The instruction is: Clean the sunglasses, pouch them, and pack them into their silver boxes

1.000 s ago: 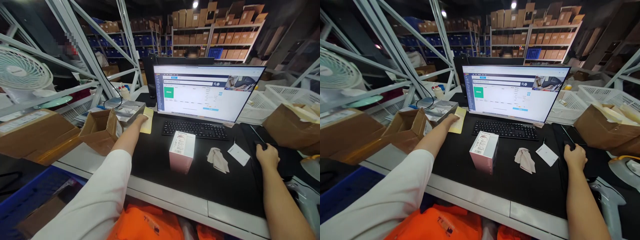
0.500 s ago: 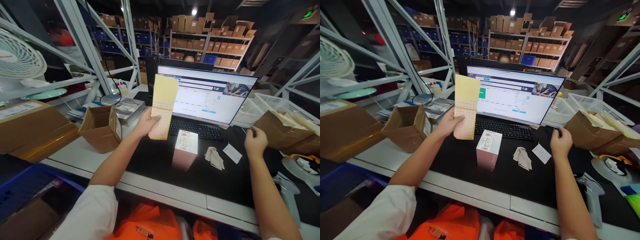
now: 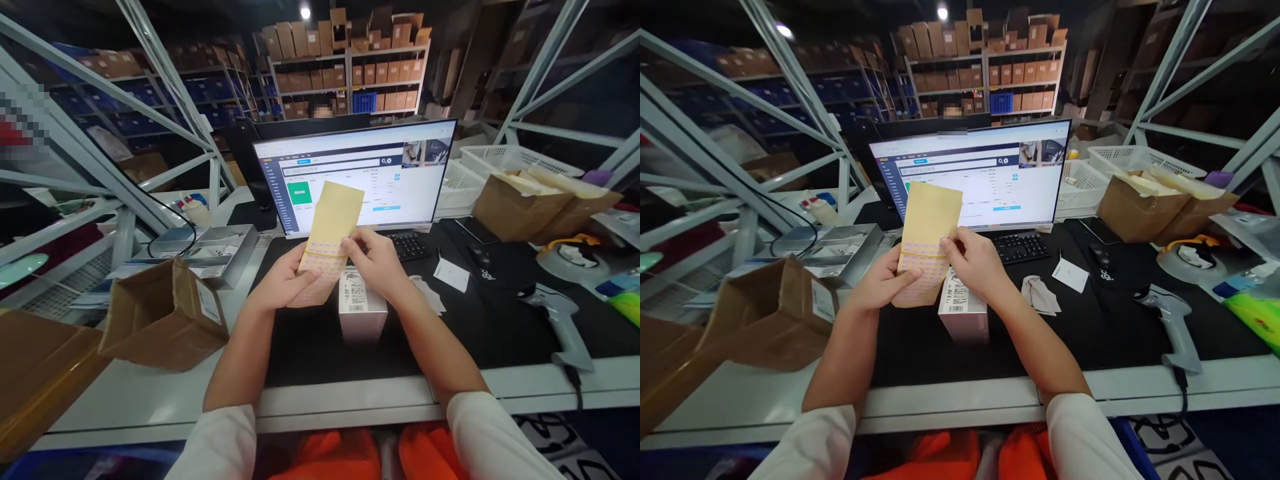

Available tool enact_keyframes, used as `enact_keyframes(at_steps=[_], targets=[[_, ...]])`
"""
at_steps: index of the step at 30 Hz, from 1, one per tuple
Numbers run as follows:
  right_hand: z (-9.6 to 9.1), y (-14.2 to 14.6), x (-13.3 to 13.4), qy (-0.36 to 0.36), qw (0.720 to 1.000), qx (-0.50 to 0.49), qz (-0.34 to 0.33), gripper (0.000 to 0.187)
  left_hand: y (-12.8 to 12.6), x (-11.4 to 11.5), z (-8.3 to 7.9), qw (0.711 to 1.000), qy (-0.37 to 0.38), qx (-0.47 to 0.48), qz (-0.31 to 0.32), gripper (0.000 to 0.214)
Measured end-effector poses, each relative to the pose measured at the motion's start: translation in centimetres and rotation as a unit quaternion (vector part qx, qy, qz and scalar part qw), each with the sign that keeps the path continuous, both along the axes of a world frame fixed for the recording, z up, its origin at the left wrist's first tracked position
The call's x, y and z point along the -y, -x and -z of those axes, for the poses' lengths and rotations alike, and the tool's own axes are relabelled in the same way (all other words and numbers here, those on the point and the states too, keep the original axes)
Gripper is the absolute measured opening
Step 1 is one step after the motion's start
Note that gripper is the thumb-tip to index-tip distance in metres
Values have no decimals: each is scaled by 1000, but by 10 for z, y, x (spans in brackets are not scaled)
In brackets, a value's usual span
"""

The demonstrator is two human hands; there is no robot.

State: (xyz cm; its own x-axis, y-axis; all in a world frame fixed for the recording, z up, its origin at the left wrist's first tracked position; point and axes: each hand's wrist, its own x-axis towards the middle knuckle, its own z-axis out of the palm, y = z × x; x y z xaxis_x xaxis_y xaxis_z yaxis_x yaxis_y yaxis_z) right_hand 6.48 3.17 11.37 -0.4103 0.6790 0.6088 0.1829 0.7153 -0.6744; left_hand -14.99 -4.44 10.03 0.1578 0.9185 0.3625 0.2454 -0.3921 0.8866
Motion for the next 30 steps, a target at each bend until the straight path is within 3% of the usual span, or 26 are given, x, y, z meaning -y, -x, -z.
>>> enact_keyframes(at_steps=[5, 14, 19, 25, 30], targets=[[-4, -9, 8, 41, 997, 62, -30, 28, 3, 5, 1, 999, 20, -6, 31, 64], [-6, -15, 18, 34, 985, 158, -59, 22, 8, 19, -12, 982, 1, -183, 43, 57], [-5, -15, 17, 48, 983, 165, -64, 22, 4, 20, -14, 980, -7, -195, 33, 55], [-2, -15, 14, 62, 982, 159, -79, 24, -6, 24, -22, 959, -38, -281, 14, 58], [1, -15, 13, 41, 984, 157, -68, 19, -8, 25, -23, 956, -38, -290, 10, 55]])
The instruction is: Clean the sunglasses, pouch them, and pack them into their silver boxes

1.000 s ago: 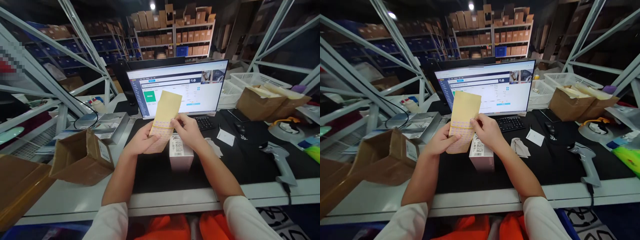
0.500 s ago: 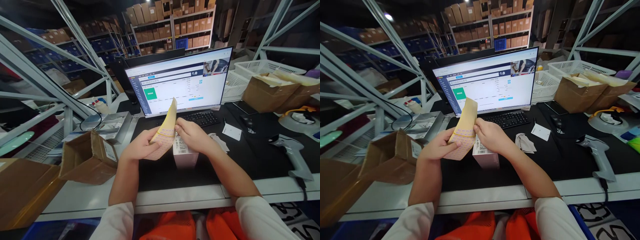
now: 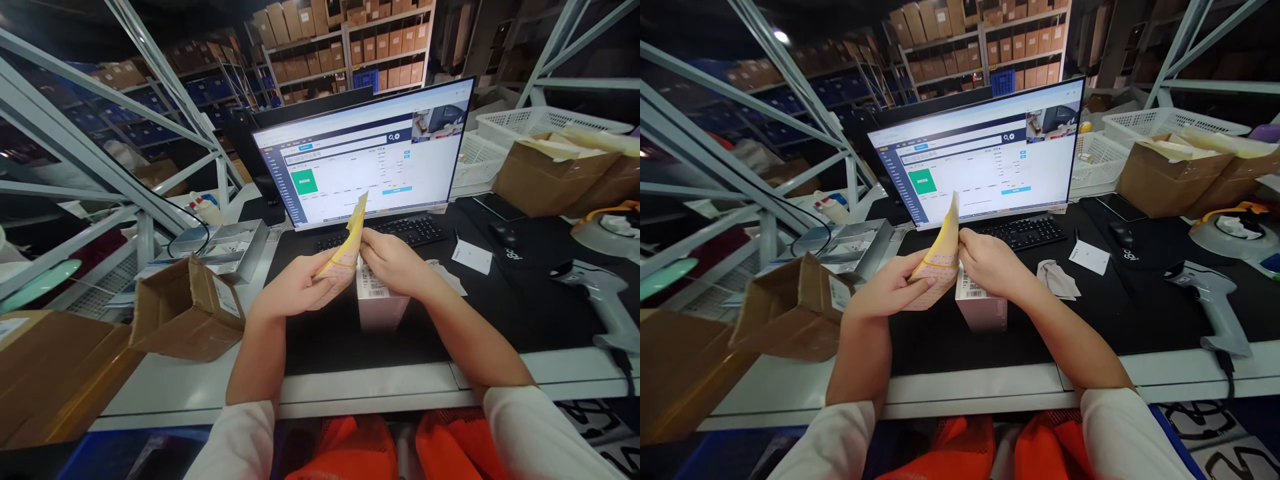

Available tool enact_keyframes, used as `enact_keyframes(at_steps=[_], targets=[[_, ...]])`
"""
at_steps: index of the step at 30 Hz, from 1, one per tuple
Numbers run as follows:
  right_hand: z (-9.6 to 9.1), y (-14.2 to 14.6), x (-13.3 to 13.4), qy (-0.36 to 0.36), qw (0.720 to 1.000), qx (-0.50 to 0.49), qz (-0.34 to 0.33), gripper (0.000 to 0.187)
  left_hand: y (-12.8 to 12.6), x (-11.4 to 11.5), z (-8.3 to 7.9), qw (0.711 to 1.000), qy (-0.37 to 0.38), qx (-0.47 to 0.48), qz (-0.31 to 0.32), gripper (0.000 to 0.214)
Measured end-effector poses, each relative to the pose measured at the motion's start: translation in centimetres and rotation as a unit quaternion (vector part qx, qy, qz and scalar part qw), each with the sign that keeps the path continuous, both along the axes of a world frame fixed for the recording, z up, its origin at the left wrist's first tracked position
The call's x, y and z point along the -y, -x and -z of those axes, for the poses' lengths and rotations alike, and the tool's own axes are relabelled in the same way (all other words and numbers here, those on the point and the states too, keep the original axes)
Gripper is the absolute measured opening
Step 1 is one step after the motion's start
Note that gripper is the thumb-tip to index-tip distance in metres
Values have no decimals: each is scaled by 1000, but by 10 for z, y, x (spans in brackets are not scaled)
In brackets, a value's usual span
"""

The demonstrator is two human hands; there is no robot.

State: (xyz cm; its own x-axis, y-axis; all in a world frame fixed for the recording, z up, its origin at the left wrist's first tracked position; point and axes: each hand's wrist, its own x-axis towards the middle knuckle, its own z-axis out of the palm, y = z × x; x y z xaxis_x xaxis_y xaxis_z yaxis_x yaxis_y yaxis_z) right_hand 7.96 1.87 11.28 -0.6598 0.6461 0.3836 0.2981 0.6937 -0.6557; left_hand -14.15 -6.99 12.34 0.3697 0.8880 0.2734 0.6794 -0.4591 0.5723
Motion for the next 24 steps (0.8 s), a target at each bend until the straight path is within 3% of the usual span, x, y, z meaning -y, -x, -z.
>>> enact_keyframes(at_steps=[9, 24], targets=[[-10, -8, 4, 53, 994, -41, -85, 28, 12, -3, 13, 974, 77, 208, 39, 59], [-5, -7, 10, -37, 999, 6, 24, 20, 0, -12, 21, 948, 109, 294, 60, 55]])
